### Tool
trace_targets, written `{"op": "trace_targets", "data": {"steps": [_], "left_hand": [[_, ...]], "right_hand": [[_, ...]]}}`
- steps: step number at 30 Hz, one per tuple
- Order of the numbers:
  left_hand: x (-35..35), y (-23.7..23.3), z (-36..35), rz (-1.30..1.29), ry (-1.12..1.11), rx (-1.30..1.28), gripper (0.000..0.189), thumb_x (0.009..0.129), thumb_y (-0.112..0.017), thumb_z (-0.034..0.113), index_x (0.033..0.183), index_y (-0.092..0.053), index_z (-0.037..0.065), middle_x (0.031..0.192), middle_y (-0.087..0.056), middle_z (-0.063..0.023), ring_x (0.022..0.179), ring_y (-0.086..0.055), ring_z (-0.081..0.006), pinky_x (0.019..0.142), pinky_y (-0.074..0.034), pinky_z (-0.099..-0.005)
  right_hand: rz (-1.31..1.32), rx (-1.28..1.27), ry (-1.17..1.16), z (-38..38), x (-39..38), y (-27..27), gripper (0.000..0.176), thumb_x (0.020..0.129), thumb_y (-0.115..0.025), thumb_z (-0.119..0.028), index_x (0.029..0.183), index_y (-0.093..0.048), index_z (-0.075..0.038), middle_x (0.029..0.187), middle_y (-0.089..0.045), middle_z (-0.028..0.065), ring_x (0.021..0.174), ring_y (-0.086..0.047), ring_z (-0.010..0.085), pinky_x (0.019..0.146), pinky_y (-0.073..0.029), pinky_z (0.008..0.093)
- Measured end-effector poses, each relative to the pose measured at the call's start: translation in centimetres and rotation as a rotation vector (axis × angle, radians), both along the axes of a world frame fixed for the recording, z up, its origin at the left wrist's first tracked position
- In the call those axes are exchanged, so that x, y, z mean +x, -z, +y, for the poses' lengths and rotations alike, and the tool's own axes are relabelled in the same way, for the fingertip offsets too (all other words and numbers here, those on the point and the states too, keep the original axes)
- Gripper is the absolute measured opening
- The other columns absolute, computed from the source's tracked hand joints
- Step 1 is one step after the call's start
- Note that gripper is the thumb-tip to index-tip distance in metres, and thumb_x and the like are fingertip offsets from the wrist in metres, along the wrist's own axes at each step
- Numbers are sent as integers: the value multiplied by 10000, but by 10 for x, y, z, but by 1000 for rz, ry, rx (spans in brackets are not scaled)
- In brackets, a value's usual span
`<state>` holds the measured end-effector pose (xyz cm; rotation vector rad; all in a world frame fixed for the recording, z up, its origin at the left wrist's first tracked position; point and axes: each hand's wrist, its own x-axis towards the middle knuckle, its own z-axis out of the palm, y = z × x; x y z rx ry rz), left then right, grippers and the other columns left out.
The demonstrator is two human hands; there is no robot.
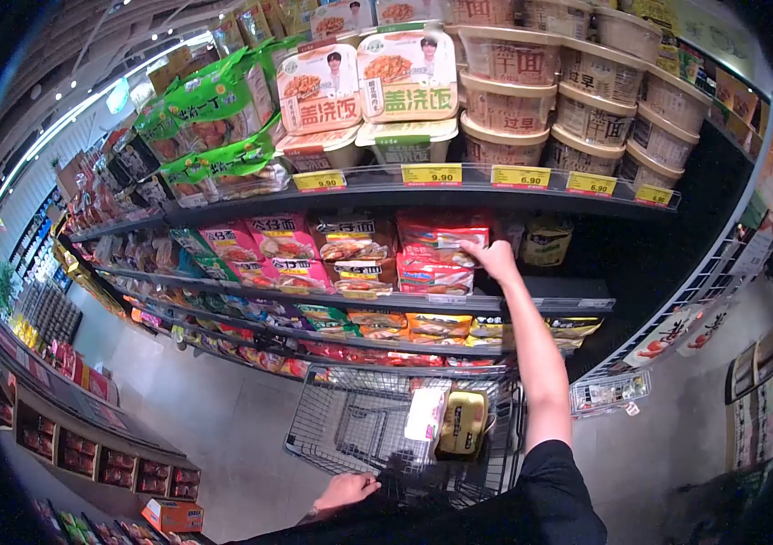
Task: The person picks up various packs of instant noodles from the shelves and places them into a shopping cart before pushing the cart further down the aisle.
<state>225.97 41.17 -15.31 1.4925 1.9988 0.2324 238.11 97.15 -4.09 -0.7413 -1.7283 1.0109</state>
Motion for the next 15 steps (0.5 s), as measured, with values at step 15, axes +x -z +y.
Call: {"op": "trace_targets", "data": {"steps": [15], "left_hand": [[-21,7,26,-30,61,97,273,902,-545,366,951,-598,102,790,-669,-130,784,-653,-328,691,-508,-450]], "right_hand": [[426,-364,-174,2,7,2,470,810,-683,-42,1244,-502,-57,1104,-613,60,933,-603,136,821,-500,278]]}}
